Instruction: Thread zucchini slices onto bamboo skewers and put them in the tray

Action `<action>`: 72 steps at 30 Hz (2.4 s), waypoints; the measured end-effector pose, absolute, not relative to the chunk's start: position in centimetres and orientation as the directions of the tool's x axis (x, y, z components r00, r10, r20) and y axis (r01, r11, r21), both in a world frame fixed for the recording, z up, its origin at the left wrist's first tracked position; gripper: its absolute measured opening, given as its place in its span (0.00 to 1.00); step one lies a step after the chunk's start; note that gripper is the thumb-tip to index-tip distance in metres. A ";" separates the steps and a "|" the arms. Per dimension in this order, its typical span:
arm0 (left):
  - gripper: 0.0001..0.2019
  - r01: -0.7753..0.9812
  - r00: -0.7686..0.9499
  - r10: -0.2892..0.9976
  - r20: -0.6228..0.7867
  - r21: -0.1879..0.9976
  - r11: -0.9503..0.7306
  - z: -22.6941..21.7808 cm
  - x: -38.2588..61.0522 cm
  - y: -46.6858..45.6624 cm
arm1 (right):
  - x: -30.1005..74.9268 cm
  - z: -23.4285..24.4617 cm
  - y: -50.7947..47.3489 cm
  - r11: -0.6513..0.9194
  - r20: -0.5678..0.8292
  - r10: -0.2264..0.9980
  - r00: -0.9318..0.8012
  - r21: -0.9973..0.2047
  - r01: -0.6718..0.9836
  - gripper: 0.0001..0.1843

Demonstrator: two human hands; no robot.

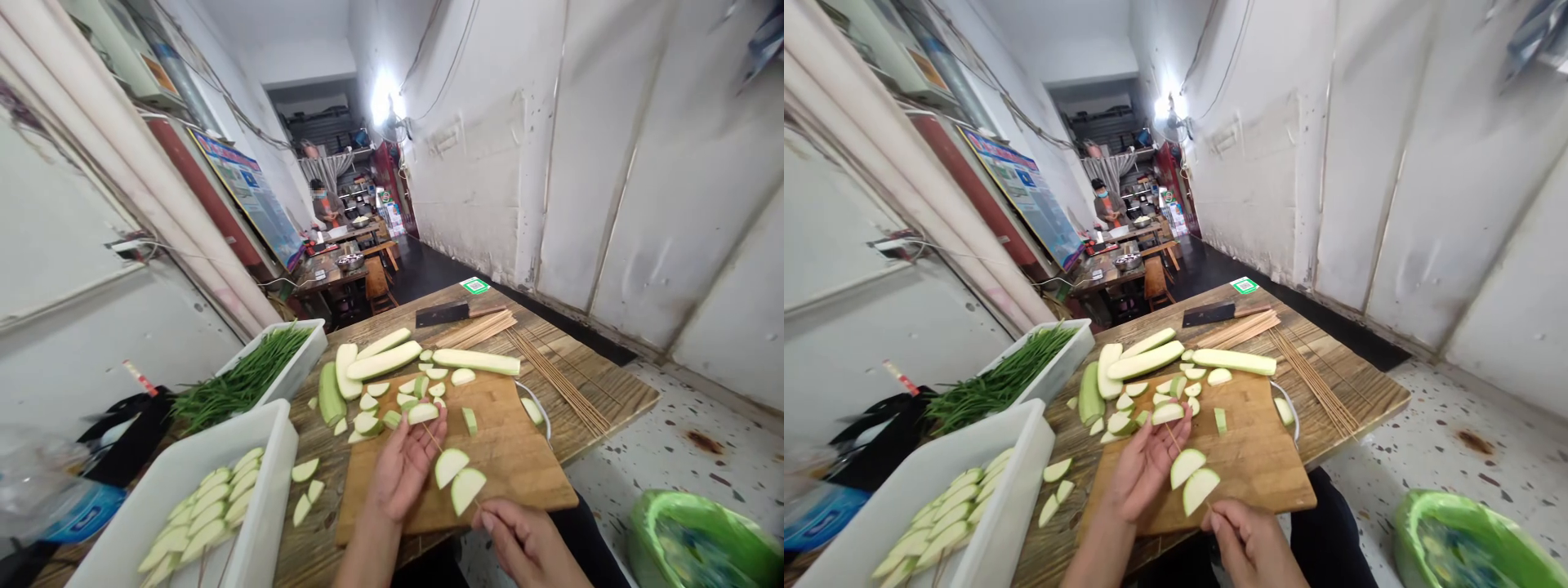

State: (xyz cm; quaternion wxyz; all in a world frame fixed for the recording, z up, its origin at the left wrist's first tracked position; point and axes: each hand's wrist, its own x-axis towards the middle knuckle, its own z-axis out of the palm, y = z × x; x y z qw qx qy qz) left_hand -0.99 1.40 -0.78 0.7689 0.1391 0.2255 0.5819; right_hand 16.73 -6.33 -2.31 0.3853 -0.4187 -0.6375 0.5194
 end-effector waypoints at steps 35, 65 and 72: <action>0.13 -0.842 0.097 0.979 -0.179 0.510 0.177 0.8 0.2 0.4 | 16.8 -1.8 -6.0 0.155 0.075 0.940 -0.332 -0.962 0.224 0.19; 0.06 -0.722 -0.170 0.940 -0.297 0.686 0.086 1.2 3.2 0.4 | 16.7 -2.2 -5.4 0.269 0.178 0.934 -0.310 -0.920 0.284 0.18; 0.07 -0.724 -0.183 0.934 -0.307 0.685 0.083 1.1 3.8 -0.2 | 16.7 -2.1 -5.6 0.271 0.188 0.937 -0.295 -0.923 0.273 0.17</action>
